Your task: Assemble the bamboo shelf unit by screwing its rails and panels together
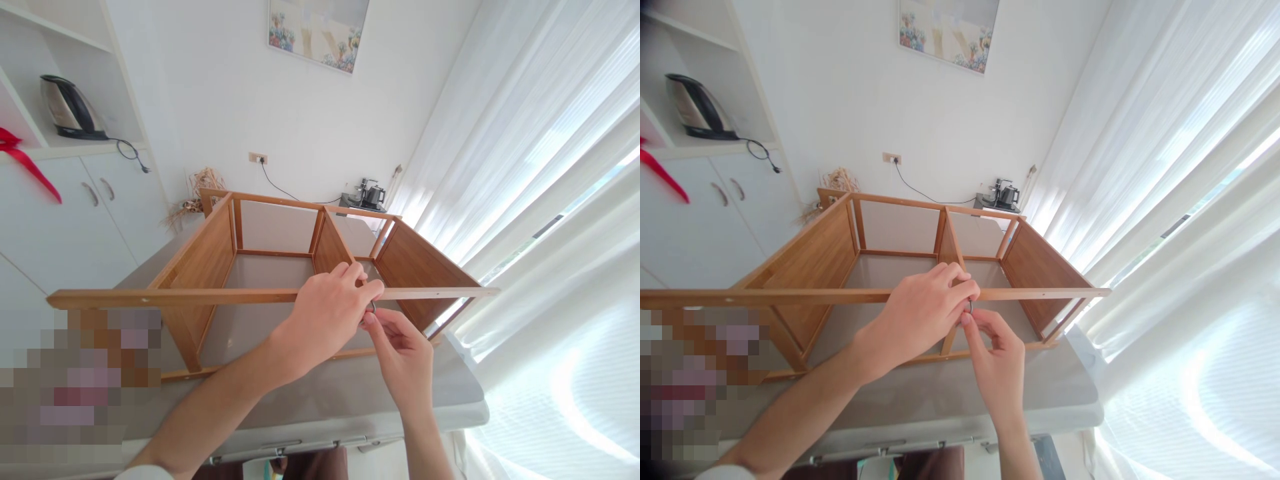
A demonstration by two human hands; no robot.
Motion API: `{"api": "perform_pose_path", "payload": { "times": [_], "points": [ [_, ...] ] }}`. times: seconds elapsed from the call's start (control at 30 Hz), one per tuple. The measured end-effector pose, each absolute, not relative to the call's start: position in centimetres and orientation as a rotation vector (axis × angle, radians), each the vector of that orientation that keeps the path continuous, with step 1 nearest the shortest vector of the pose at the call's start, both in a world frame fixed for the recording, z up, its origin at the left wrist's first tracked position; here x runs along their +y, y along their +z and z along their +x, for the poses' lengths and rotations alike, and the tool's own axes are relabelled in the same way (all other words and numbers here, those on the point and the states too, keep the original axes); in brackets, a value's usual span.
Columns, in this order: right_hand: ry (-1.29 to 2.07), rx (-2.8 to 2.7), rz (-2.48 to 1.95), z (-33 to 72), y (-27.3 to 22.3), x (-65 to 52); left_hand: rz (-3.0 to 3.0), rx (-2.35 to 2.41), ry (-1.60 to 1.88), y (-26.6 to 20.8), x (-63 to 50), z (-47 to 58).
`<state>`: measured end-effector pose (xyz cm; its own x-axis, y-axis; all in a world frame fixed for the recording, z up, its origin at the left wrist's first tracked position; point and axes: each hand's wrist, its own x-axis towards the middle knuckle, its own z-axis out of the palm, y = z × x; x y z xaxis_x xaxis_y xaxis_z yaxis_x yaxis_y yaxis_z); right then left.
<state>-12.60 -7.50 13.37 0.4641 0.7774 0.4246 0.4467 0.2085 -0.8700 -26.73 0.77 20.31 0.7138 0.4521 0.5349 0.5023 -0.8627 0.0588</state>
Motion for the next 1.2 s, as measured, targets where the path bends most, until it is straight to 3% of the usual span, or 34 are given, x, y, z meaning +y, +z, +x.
{"api": "perform_pose_path", "payload": {
  "times": [0.4,1.2],
  "points": [
    [-0.578,-1.479,-1.320,-11.4,13.2,-8.0,-2.847,-0.820,-0.884,20.3,0.6,-26.7],
    [-0.746,-1.754,-1.281,-8.4,14.6,-7.8,-2.830,-0.796,-0.833,20.3,0.9,-26.9]
  ]
}}
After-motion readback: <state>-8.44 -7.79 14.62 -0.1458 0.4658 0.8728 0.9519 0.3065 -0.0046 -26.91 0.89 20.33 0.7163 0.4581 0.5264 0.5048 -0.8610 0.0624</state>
